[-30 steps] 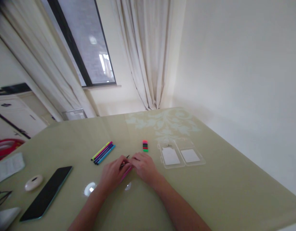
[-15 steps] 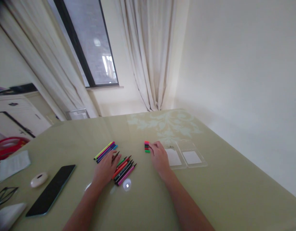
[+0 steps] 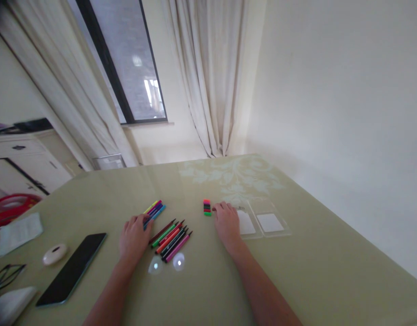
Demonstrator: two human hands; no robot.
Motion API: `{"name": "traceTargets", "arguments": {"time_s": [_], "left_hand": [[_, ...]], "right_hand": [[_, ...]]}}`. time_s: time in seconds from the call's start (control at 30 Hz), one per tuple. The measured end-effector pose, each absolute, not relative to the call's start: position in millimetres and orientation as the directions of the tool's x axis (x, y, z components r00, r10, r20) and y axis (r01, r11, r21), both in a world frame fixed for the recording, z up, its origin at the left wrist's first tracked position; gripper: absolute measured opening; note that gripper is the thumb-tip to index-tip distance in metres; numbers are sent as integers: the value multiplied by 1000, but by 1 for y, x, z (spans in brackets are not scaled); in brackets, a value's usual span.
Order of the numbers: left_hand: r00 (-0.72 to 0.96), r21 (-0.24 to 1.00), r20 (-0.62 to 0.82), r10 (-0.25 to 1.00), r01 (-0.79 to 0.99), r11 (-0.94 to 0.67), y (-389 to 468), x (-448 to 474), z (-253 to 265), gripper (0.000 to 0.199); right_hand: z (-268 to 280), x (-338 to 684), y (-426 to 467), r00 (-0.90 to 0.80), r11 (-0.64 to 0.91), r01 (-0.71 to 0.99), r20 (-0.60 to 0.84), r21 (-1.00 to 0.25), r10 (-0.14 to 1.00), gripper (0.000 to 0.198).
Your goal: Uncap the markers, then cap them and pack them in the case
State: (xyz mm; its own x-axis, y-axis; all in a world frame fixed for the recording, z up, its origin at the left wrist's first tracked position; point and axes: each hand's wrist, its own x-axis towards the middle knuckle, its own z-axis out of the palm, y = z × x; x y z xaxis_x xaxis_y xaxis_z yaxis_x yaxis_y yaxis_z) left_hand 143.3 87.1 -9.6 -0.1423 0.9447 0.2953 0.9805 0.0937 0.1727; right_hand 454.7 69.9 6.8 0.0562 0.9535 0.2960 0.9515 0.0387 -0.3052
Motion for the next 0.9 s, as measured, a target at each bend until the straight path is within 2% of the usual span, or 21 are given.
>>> {"name": "traceTargets", "arguments": {"time_s": [0.33,0.6,0.67,0.77,0.83,0.9], "left_hand": [[-68,125,256,964,991,37,86,147,-10,23],[-58,108,337,940,994,23,85,147,-10,20],[-4,144,414,910,988,-62,86,150,-9,19],[180,212,537,824,917,-339,86,161,-8,17],[310,206,599,739,831,-516,84,171,-7,18],[380,180,638,670,773,-609,80,180,-7,20]], "right_hand": [[2,455,67,93,-20,973,309,-230,947,18],[-2,456,69,109,-1,965,396,-264,912,20],[1,453,69,81,61,951,431,-304,899,21],[5,443,65,-54,258,892,479,-371,876,26],[6,435,61,-185,411,829,508,-379,841,34],[6,427,56,-258,493,784,524,-378,812,31]]}}
